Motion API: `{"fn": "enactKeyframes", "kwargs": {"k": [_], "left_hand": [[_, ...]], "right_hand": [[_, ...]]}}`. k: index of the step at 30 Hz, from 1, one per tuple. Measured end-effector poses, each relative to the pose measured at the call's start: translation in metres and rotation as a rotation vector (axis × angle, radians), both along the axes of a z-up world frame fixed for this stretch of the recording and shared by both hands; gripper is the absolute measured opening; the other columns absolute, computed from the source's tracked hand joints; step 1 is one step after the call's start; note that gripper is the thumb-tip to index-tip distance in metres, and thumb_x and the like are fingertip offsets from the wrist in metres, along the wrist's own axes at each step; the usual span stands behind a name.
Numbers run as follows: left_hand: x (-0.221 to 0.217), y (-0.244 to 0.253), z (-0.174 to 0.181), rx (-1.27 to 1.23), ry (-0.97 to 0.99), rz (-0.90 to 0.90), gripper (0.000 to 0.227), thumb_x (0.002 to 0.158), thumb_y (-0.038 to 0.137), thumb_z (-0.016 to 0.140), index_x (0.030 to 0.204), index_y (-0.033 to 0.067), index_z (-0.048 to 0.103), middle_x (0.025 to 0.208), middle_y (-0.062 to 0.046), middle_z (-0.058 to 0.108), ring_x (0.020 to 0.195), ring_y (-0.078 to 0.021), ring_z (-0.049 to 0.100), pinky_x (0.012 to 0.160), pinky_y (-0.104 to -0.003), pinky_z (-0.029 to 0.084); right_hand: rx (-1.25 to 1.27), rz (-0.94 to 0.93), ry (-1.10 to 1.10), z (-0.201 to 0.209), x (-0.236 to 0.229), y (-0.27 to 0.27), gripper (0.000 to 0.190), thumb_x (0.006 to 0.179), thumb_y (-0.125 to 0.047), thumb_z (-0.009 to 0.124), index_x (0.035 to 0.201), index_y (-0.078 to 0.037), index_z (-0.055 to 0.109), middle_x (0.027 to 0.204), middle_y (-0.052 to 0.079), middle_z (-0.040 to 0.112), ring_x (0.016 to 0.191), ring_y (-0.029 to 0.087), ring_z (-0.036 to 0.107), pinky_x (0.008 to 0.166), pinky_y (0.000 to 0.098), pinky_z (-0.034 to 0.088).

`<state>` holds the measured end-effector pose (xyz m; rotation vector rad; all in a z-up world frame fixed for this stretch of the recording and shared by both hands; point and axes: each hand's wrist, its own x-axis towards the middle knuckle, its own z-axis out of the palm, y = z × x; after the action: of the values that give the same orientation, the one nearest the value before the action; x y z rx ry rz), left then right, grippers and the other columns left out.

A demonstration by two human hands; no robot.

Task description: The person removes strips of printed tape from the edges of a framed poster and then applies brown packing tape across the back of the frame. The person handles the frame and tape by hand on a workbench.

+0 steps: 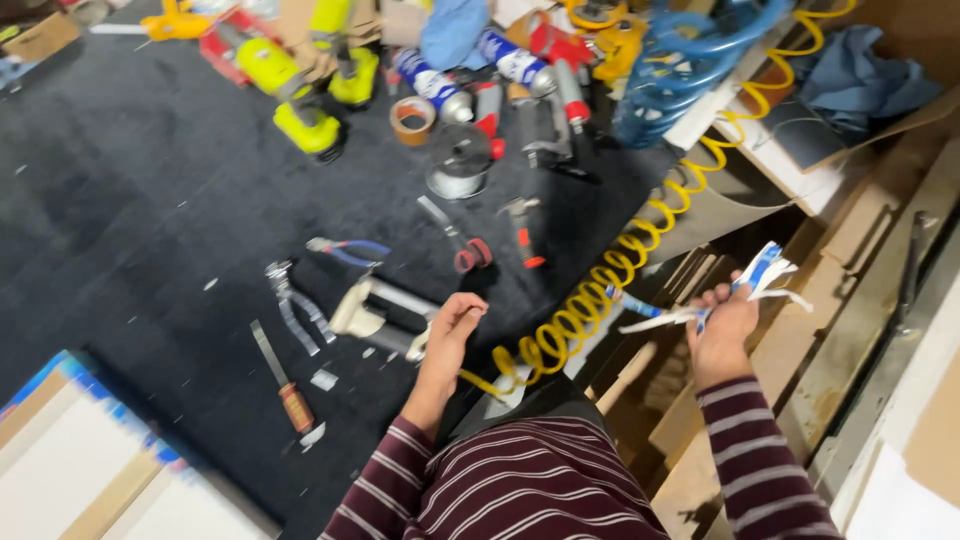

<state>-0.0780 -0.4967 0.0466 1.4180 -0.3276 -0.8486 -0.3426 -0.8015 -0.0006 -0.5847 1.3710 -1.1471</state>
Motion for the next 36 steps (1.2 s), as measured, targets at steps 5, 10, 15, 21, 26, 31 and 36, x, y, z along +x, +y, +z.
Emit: {"fn": "enactKeyframes", "kwargs": {"k": [5, 10, 15, 21, 26, 31, 36], "left_hand": [[-0.012, -0.101, -0.034, 0.044, -0.06, 0.073, 0.012, 0.097, 0.004, 0.058, 0.097, 0.0109, 0.069, 0.09, -0.002, 0.058, 0.094, -0.0146, 0.051, 0.089, -0.031, 0.044], [-0.022, -0.156, -0.027, 0.124, -0.08, 0.126, 0.01, 0.095, 0.005, 0.062, 0.098, 0.0088, 0.07, 0.09, -0.007, 0.063, 0.092, -0.0173, 0.055, 0.087, -0.033, 0.048], [-0.028, -0.174, 0.014, 0.536, 0.342, 0.506, 0.057, 0.082, 0.026, 0.07, 0.137, 0.0119, 0.064, 0.129, 0.002, 0.065, 0.119, -0.0086, 0.057, 0.112, -0.025, 0.038], [-0.016, -0.137, -0.01, 0.285, -0.173, 0.336, 0.016, 0.098, 0.027, 0.057, 0.1, 0.0149, 0.067, 0.096, 0.001, 0.065, 0.089, -0.0139, 0.057, 0.083, -0.033, 0.048], [-0.014, -0.124, -0.023, 0.429, -0.158, 0.46, 0.016, 0.092, 0.025, 0.06, 0.096, 0.0128, 0.069, 0.091, -0.003, 0.068, 0.084, -0.0158, 0.064, 0.077, -0.032, 0.052], [-0.028, -0.112, -0.02, 0.337, -0.051, 0.589, 0.015, 0.087, 0.022, 0.067, 0.094, 0.0093, 0.069, 0.082, -0.005, 0.065, 0.076, -0.0164, 0.061, 0.072, -0.032, 0.051], [-0.041, -0.105, -0.024, 0.229, -0.063, 0.584, 0.021, 0.089, 0.025, 0.076, 0.097, 0.006, 0.074, 0.082, -0.009, 0.064, 0.08, -0.022, 0.06, 0.086, -0.039, 0.049]], "right_hand": [[-0.046, -0.156, -0.054, -0.043, -0.026, -0.212, 0.02, 0.108, -0.034, 0.046, 0.124, -0.026, 0.056, 0.077, -0.01, 0.052, 0.065, 0.01, 0.058, 0.056, 0.0238, 0.053], [-0.244, -0.284, 0.033, -0.037, -0.009, -0.333, 0.026, 0.109, -0.026, 0.048, 0.131, -0.016, 0.057, 0.08, -0.002, 0.048, 0.067, 0.014, 0.055, 0.058, 0.0273, 0.052], [-0.387, -0.151, 0.104, -0.099, 0.0, -0.442, 0.071, 0.105, -0.028, 0.048, 0.161, -0.009, 0.01, 0.16, 0.018, 0.043, 0.138, 0.031, 0.063, 0.115, 0.0403, 0.051], [-0.175, 1.247, 1.388, -0.302, -0.071, -0.547, 0.073, 0.084, -0.043, 0.039, 0.156, -0.041, 0.032, 0.15, -0.015, 0.049, 0.137, 0.027, 0.039, 0.114, 0.0738, -0.004], [0.534, 0.596, -0.114, -0.213, -0.018, -0.462, 0.063, 0.098, -0.064, 0.042, 0.147, -0.025, 0.047, 0.061, -0.004, 0.022, 0.059, 0.011, 0.031, 0.076, 0.0219, 0.034], [0.187, 0.497, 0.698, -0.188, 0.019, -0.385, 0.05, 0.1, -0.014, 0.065, 0.147, -0.015, 0.047, 0.129, 0.012, 0.062, 0.1, 0.025, 0.061, 0.082, 0.0384, 0.053], [-0.074, 0.369, 0.553, -0.244, 0.027, -0.349, 0.049, 0.101, -0.012, 0.066, 0.146, -0.008, 0.047, 0.135, 0.02, 0.054, 0.126, 0.033, 0.058, 0.108, 0.0476, 0.046]]}}
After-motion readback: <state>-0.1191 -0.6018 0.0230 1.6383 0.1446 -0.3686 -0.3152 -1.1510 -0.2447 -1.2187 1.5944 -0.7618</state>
